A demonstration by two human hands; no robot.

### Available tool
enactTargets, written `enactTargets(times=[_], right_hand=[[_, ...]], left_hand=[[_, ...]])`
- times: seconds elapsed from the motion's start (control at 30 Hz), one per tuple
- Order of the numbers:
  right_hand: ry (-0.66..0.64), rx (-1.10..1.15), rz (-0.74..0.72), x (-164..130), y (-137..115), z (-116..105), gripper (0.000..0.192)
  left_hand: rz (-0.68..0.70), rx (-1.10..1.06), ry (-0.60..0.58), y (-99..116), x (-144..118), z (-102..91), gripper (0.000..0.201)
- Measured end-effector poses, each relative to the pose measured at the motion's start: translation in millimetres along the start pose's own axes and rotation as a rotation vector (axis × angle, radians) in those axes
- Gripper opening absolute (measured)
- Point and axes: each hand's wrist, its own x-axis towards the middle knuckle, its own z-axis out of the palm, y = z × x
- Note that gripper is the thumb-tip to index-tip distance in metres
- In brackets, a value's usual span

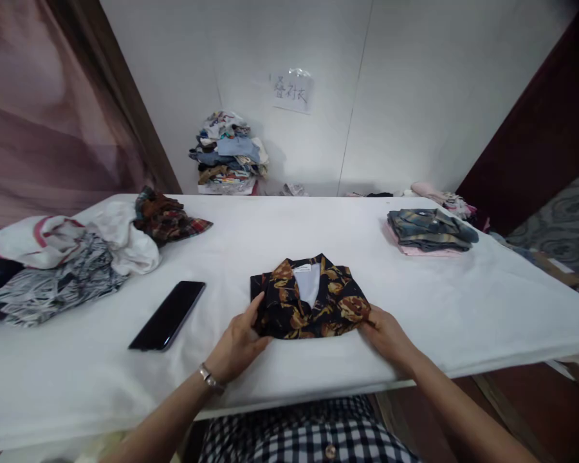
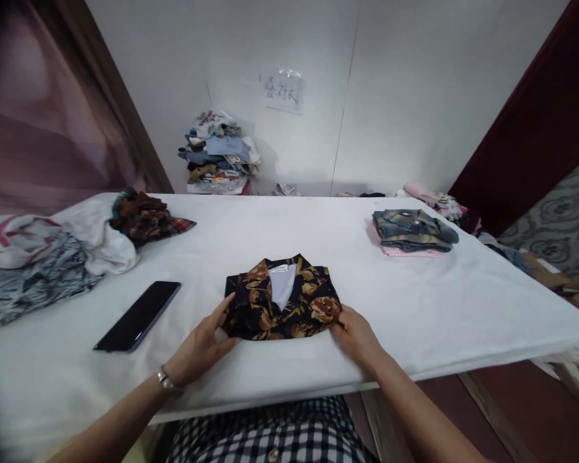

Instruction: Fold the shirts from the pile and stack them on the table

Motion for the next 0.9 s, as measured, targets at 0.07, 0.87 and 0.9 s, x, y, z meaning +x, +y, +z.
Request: enactTargets(times=[0.07, 0.87, 0.9], right_hand=[[-0.014, 0.103, 0.016, 0, -2, -6, 0.037], [0.137, -0.303, 0.056, 68, -4, 8, 0.021], [0.123, -0.314, 0.059, 68, -4, 7, 0.021]], left_hand=[[-0.078, -0.092, 0.000, 5, 2, -5.5, 0.082], [-0.216, -0.049, 0.082, 3, 64, -12.6, 0.022], [-0.224, -0.042, 0.083, 1, 65, -12.8, 0.024]])
